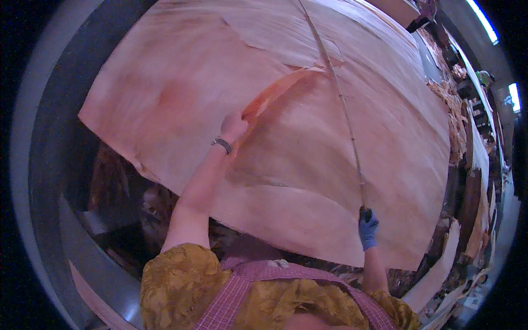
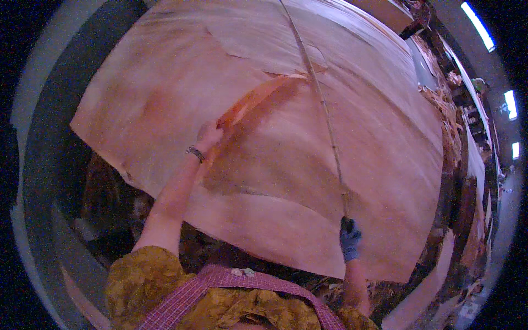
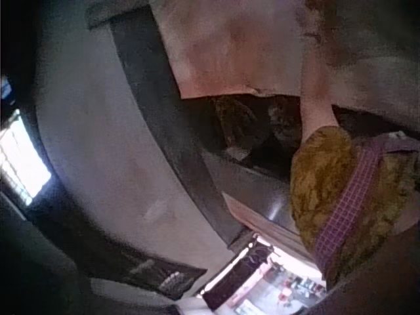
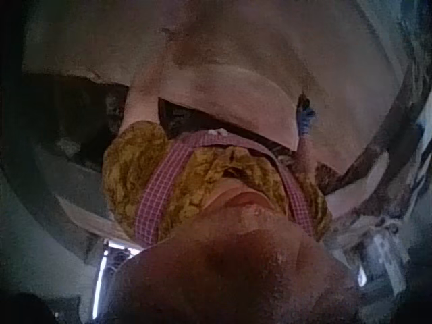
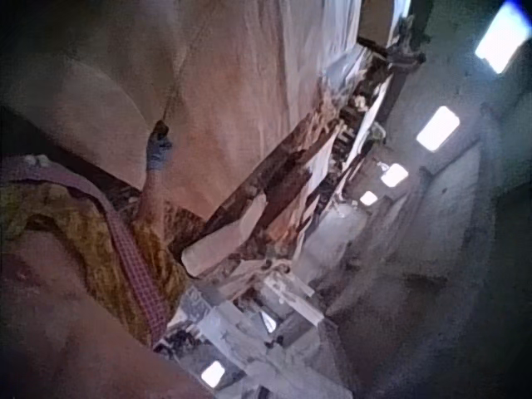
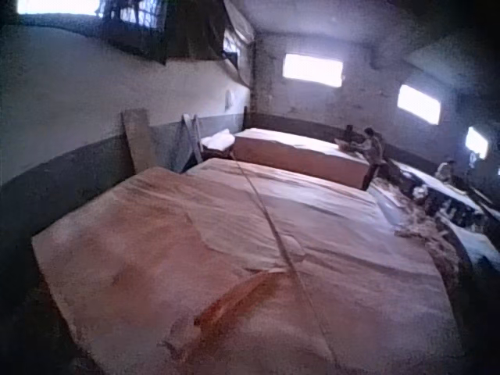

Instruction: The person cuts sheets of wood veneer using a small blade and a long straight edge, then peels away excess strips and stacks the pieces.

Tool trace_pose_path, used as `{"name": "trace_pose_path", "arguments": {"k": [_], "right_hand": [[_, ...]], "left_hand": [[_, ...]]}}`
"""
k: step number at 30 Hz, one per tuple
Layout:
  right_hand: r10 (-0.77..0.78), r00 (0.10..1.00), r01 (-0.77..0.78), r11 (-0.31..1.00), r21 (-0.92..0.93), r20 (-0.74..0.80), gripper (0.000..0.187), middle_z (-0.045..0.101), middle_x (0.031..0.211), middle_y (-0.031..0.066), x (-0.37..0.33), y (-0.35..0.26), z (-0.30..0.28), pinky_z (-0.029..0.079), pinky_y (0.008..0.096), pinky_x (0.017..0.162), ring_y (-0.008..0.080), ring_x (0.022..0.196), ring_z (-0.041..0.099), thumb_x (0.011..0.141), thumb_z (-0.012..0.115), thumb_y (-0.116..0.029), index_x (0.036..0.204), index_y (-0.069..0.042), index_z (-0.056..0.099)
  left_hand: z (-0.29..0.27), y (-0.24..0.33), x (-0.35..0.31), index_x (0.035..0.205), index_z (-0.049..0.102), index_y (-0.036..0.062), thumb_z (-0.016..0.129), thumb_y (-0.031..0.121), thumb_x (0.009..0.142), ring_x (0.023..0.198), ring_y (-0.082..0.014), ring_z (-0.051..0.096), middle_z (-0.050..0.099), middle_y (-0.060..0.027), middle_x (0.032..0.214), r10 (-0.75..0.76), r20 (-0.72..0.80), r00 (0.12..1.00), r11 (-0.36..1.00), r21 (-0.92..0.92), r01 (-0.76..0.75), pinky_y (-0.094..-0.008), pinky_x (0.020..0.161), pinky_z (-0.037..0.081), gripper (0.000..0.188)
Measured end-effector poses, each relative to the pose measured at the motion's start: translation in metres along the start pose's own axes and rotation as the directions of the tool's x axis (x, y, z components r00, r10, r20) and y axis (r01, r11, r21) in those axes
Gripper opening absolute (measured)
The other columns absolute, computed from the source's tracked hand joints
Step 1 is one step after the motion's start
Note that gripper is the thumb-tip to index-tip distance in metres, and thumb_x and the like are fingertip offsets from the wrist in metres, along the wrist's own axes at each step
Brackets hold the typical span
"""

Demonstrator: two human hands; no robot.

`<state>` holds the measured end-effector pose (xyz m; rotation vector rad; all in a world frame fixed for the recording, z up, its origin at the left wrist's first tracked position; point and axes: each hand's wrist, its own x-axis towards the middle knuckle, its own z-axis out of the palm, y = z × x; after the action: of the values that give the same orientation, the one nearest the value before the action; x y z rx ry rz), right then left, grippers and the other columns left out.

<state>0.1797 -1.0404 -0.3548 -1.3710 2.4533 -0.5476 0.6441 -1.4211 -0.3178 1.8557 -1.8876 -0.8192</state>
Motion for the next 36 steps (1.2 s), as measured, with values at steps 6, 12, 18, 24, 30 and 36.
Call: {"name": "trace_pose_path", "arguments": {"k": [6,12,18,24,30,36], "right_hand": [[0.102,0.987,-0.09,0.992,-0.092,0.125,0.03,0.064,0.089,0.026,-0.023,-0.039,0.047,0.046,0.0521,0.066,0.0452,0.08,0.062,0.096,0.051,-0.032,0.102,-0.003,0.06],[0.14,0.977,-0.121,0.986,-0.118,0.163,0.033,0.065,0.091,0.0257,-0.007,-0.043,0.058,0.048,0.0516,0.068,0.0455,0.083,0.062,0.097,0.049,-0.034,0.101,-0.004,0.061],[-0.04,0.996,0.058,0.971,-0.233,0.081,0.033,0.067,0.096,0.0235,-0.007,-0.021,0.073,0.049,0.0478,0.071,0.0416,0.085,0.065,0.099,0.048,-0.031,0.103,-0.002,0.063],[-0.141,0.966,0.189,0.957,-0.22,0.216,0.042,0.061,0.124,0.0199,-0.008,0.032,0.082,0.047,0.039,0.093,0.0341,0.113,0.058,0.1,0.045,-0.027,0.127,0.003,0.055],[0.099,0.965,-0.093,0.995,-0.036,0.243,0.043,0.058,0.131,0.0192,0.001,0.037,0.08,0.044,0.0368,0.097,0.0308,0.118,0.055,0.101,0.045,-0.026,0.13,0.005,0.053],[0.066,0.968,-0.06,0.998,-0.029,0.243,0.045,0.058,0.13,0.0166,0.0,0.024,0.071,0.043,0.0358,0.098,0.0271,0.113,0.055,0.102,0.046,-0.029,0.131,0.005,0.051]], "left_hand": [[-0.03,0.001,0.072,0.093,0.067,0.0022,0.051,0.027,0.094,0.051,-0.013,0.05,0.05,0.0014,0.06,-0.193,0.445,0.874,0.703,-0.559,0.44,-0.0302,0.047,0.039,0.03],[-0.04,-0.091,0.147,0.098,0.06,0.0073,0.055,0.041,0.095,0.044,-0.0061,0.036,0.04,0.0057,0.059,-0.317,0.255,0.914,0.519,-0.76,0.392,-0.0231,0.042,0.031,0.034],[-0.12,-0.145,0.039,0.095,0.055,0.0119,0.068,0.047,0.087,0.048,-0.0062,0.037,0.037,0.0053,0.061,-0.402,-0.131,0.906,0.233,-0.972,-0.037,-0.0218,0.044,0.033,0.038],[-0.201,-0.335,-0.201,0.109,0.058,0.0126,0.06,0.048,0.092,0.068,-0.0183,0.064,0.065,-0.0033,0.104,-0.859,-0.319,0.4,0.295,-0.948,-0.122,-0.0293,0.055,0.044,0.039],[-0.118,-0.369,-0.242,0.135,0.046,0.0151,0.059,0.047,0.09,0.08,-0.021,0.064,0.051,-0.0021,0.126,-0.889,-0.124,0.44,0.15,-0.988,0.025,-0.0334,0.056,0.046,0.056],[-0.051,-0.396,-0.228,0.119,0.058,0.0011,0.063,0.01,0.084,0.078,-0.0174,0.054,0.058,-0.0019,0.086,-0.821,-0.132,0.556,0.275,-0.944,0.181,-0.0304,0.07,0.046,0.037]]}}
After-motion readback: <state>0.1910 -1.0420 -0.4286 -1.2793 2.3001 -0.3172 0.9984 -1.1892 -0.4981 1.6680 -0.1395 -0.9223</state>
